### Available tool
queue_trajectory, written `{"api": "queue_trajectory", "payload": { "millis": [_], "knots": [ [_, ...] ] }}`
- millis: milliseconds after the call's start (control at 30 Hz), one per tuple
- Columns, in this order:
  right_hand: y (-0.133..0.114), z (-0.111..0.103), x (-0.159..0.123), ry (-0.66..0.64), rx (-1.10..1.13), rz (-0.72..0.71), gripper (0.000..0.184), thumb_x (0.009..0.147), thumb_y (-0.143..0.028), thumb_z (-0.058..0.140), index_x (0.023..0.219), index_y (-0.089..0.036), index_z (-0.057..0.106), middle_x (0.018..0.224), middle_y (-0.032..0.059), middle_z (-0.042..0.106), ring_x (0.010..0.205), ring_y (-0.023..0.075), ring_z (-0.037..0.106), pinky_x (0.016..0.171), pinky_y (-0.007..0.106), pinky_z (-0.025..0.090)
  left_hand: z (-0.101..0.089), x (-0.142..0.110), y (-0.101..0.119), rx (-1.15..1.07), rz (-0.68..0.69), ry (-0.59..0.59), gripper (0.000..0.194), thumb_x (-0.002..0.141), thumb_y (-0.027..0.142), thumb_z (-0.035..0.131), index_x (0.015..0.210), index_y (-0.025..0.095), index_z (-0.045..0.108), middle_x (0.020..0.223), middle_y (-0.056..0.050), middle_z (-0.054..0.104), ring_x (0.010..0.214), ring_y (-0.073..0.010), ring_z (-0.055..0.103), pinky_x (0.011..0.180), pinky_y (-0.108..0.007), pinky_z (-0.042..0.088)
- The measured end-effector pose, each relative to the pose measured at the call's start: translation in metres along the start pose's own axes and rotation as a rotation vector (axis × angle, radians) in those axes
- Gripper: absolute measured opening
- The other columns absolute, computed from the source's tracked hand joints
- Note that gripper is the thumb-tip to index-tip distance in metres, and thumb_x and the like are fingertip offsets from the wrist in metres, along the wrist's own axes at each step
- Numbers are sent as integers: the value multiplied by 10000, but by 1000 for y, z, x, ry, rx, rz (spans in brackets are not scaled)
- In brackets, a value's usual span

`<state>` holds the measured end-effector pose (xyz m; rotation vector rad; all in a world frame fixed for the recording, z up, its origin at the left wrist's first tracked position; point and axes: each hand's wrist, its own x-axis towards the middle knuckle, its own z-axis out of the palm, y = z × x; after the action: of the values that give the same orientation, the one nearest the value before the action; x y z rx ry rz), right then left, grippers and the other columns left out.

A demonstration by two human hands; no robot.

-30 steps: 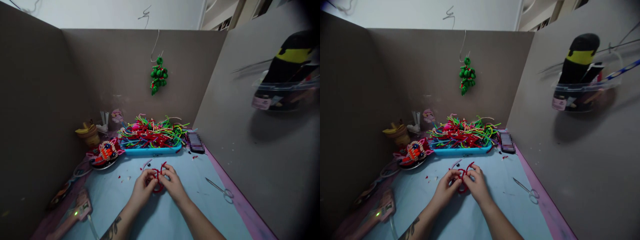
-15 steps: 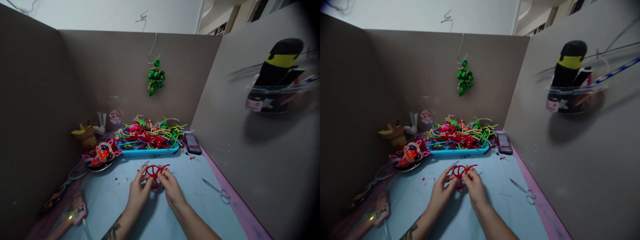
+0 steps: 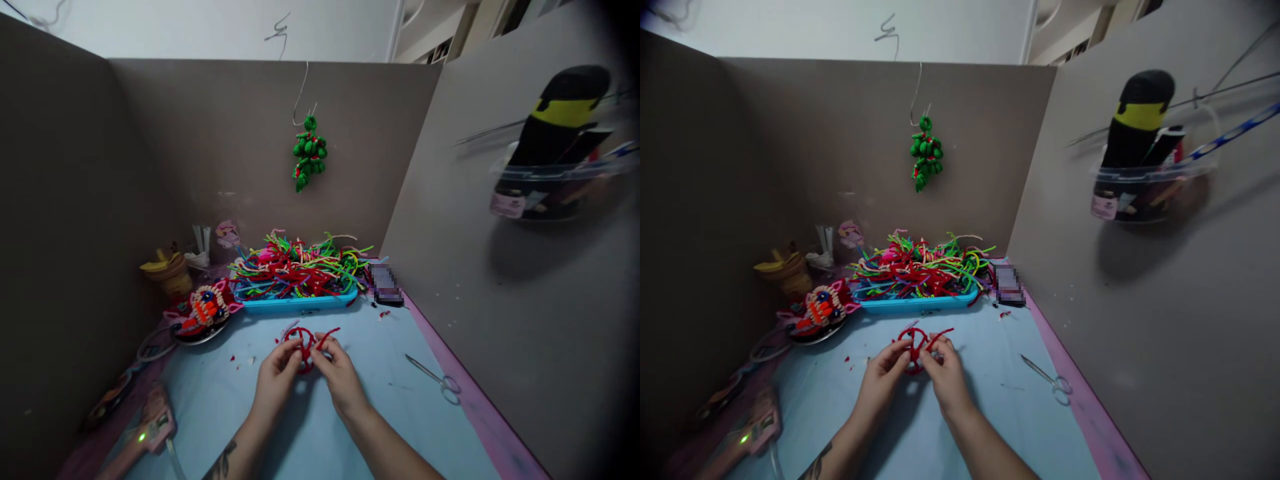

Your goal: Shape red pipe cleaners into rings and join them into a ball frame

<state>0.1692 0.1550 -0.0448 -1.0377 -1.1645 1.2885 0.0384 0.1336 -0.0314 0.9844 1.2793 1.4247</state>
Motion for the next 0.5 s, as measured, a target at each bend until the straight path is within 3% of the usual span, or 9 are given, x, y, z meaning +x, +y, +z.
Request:
{"api": "queue_trajectory", "payload": {
  "millis": [167,367,500],
  "knots": [
    [4,0,0,-25,-42,-13,192,750,-384,658,744,-192,652,1058,72,602,960,229,552,768,292,453,1,-2,2,-9,-8,-9,389,691,402,725,987,150,704,781,-66,707,710,-177,625,681,-296,488],
    [7,-1,0,-54,-157,-70,136,740,-307,664,829,-205,676,1161,88,559,1093,262,508,921,357,413,1,-1,5,-63,-53,2,396,649,407,752,941,143,710,738,-65,703,665,-179,629,655,-302,492],
    [6,0,-1,-56,-166,-91,111,760,-306,638,776,-198,658,1067,77,581,995,236,544,844,327,446,1,-2,6,-47,-49,-1,320,639,373,756,867,149,734,819,-88,733,730,-197,649,695,-308,504]
  ]
}}
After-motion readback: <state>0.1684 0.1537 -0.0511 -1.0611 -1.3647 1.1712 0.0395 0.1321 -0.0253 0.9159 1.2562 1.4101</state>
